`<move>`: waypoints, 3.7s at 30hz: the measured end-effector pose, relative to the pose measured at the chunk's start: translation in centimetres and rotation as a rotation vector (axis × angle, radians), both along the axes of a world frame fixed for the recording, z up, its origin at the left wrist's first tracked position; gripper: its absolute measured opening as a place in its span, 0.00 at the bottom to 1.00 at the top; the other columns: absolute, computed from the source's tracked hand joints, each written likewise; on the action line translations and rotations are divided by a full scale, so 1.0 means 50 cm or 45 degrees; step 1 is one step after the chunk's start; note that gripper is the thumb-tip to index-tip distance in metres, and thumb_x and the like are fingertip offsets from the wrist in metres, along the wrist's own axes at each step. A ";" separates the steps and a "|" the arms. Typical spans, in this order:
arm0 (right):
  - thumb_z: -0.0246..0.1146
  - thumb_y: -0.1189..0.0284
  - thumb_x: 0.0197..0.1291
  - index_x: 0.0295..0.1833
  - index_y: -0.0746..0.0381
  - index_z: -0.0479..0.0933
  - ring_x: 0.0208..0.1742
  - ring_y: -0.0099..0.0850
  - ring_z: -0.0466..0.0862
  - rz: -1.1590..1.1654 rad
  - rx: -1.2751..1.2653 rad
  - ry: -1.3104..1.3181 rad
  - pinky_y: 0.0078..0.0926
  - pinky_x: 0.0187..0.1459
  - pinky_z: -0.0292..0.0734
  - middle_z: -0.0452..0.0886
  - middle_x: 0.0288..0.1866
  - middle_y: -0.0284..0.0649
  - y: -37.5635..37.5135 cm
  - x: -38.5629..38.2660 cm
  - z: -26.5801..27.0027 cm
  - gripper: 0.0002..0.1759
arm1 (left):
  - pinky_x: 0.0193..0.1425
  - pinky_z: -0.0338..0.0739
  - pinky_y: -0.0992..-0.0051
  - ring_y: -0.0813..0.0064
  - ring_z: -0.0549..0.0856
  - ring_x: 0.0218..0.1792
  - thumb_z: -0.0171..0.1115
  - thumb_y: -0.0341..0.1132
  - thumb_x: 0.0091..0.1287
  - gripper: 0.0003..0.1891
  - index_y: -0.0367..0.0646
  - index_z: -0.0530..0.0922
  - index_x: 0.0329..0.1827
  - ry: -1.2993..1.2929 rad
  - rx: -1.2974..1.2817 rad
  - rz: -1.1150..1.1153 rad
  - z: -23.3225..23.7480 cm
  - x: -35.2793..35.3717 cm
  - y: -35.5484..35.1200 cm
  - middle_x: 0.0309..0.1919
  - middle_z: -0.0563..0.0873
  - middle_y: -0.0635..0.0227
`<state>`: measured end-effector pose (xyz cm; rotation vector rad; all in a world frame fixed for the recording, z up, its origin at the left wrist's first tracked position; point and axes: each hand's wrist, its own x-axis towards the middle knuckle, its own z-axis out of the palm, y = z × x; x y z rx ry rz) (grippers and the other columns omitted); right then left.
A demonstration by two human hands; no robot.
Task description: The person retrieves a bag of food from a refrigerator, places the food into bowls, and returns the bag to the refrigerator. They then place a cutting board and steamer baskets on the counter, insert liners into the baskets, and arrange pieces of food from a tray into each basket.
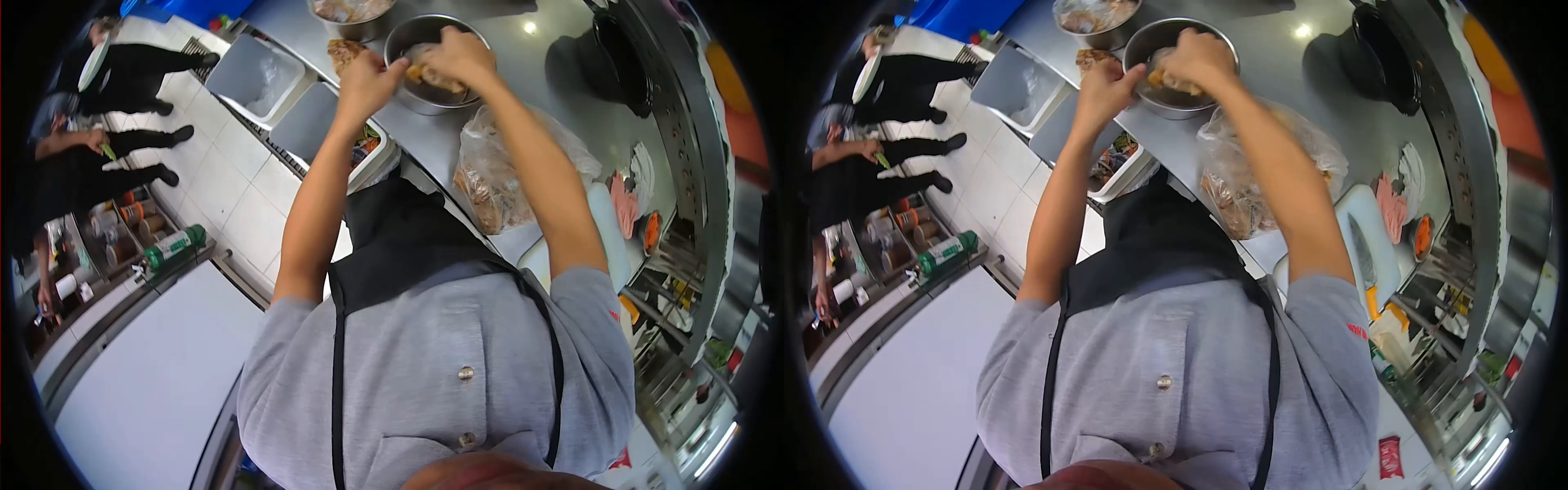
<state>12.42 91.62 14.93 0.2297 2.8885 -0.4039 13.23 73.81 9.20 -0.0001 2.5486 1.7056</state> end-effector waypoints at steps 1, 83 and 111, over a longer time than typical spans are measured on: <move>0.68 0.52 0.44 0.51 0.62 0.79 0.50 0.46 0.85 -0.021 -0.047 -0.035 0.41 0.52 0.78 0.84 0.48 0.53 0.020 -0.004 0.031 0.31 | 0.42 0.79 0.61 0.54 0.86 0.37 0.68 0.49 0.58 0.23 0.32 0.80 0.37 0.019 -0.129 -0.066 -0.009 -0.011 0.011 0.31 0.86 0.47; 0.70 0.68 0.35 0.46 0.60 0.79 0.50 0.45 0.80 0.424 0.357 0.193 0.43 0.45 0.78 0.83 0.40 0.43 0.220 0.311 0.223 0.25 | 0.59 0.64 0.56 0.58 0.75 0.52 0.71 0.37 0.56 0.22 0.40 0.78 0.53 1.005 -0.347 -1.142 0.147 0.238 0.141 0.47 0.81 0.63; 0.71 0.69 0.41 0.48 0.57 0.78 0.39 0.47 0.84 0.764 0.256 -0.003 0.42 0.41 0.78 0.83 0.36 0.46 0.192 0.242 -0.039 0.23 | 0.54 0.62 0.56 0.66 0.78 0.54 0.68 0.24 0.46 0.12 0.51 0.82 0.34 1.054 -0.465 -0.996 0.126 0.223 0.059 0.35 0.78 0.75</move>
